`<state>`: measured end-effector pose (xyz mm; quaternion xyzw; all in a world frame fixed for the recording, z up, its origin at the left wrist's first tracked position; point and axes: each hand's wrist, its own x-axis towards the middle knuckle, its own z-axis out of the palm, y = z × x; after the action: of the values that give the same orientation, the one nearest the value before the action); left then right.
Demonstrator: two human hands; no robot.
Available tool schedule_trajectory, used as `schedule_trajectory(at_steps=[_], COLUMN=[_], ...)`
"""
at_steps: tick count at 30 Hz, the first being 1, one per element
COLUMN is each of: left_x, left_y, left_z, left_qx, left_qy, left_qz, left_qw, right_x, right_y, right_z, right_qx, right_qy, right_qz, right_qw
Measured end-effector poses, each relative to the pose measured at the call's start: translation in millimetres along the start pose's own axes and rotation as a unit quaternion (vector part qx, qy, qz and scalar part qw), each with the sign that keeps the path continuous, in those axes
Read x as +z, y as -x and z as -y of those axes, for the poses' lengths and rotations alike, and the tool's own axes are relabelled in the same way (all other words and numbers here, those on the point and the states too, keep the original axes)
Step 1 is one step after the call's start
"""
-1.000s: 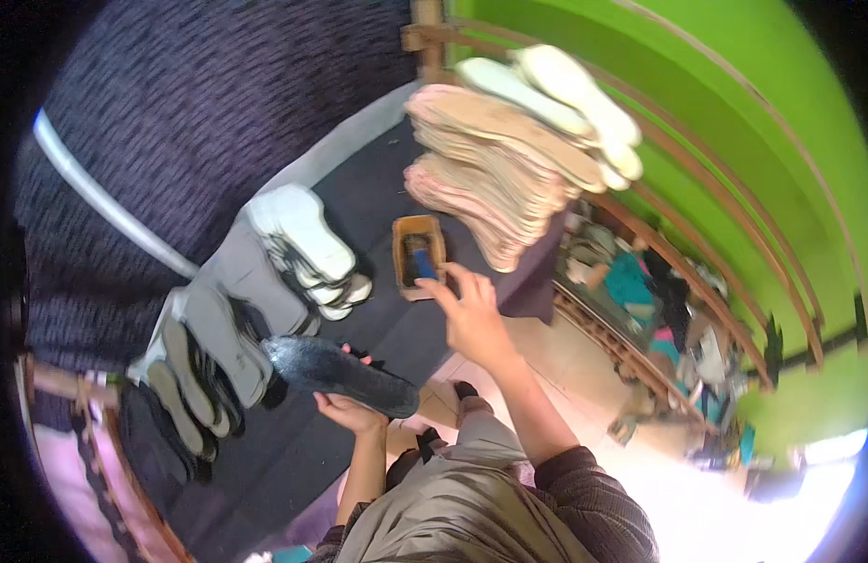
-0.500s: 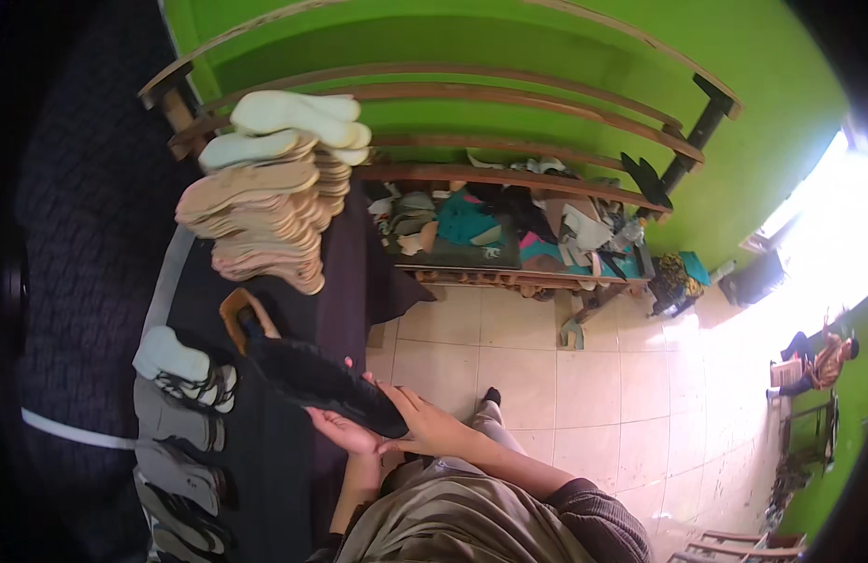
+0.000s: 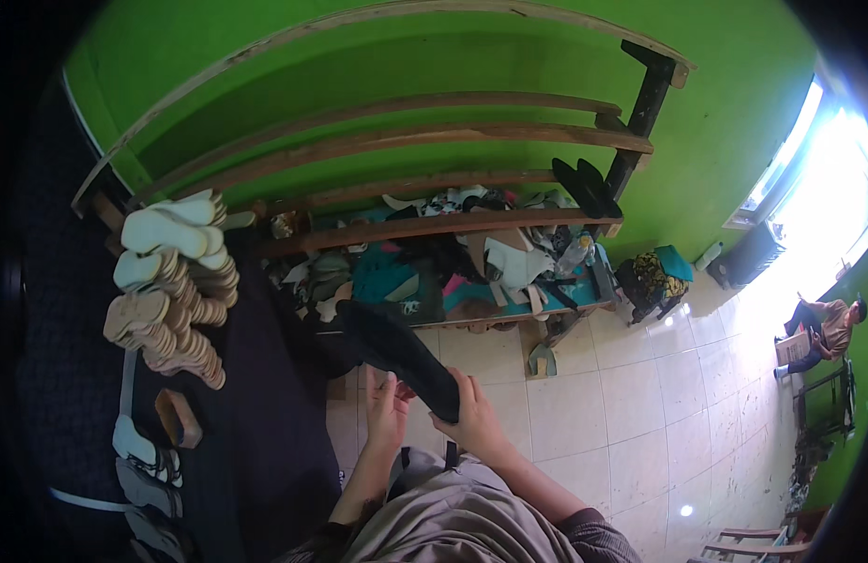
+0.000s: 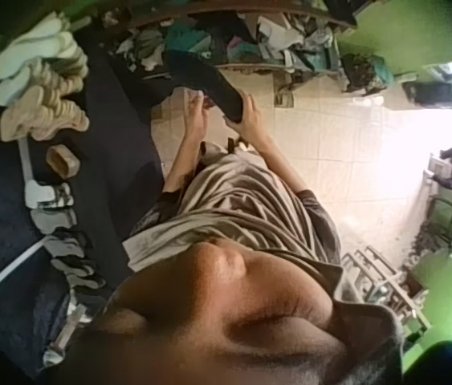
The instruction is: The person applies adhesive onto shoe insoles using a brush and places the glued insoles onto a wooden rack.
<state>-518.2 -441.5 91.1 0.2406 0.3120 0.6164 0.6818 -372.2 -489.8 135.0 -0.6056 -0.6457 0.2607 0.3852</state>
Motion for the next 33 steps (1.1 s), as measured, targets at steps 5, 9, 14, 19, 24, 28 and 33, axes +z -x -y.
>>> schedule_trajectory(at_steps=[5, 9, 14, 19, 24, 28, 33], left_x=[52, 88, 134, 178, 214, 227, 216], left_y=[-44, -85, -155, -257, -361, -421, -457], left_z=[40, 62, 94, 127, 168, 204, 248], left_qx=[-0.032, -0.065, -0.044, 0.007, 0.114, -0.001, 0.210], left_qy=[-0.034, -0.100, -0.195, -0.350, -0.522, -0.490, -0.611], left_qz=[0.020, 0.038, 0.035, 0.107, 0.142, 0.203, 0.218], left_qw=[0.999, 0.992, 0.979, 0.931, 0.833, 0.848, 0.732], right_x=[-52, -77, -109, -150, -181, -196, -200], right_y=[-32, -59, -117, -192, -262, -297, -315], right_z=[-40, -77, -125, -177, -204, -243, -260], right_qx=[0.012, 0.034, 0.066, 0.056, 0.065, 0.059, 0.088], right_qy=[0.001, 0.016, 0.018, 0.090, 0.194, 0.191, 0.207], right_qz=[-0.027, -0.047, -0.073, -0.123, -0.150, -0.190, -0.185], right_qw=[1.000, 0.998, 0.995, 0.987, 0.967, 0.961, 0.957])
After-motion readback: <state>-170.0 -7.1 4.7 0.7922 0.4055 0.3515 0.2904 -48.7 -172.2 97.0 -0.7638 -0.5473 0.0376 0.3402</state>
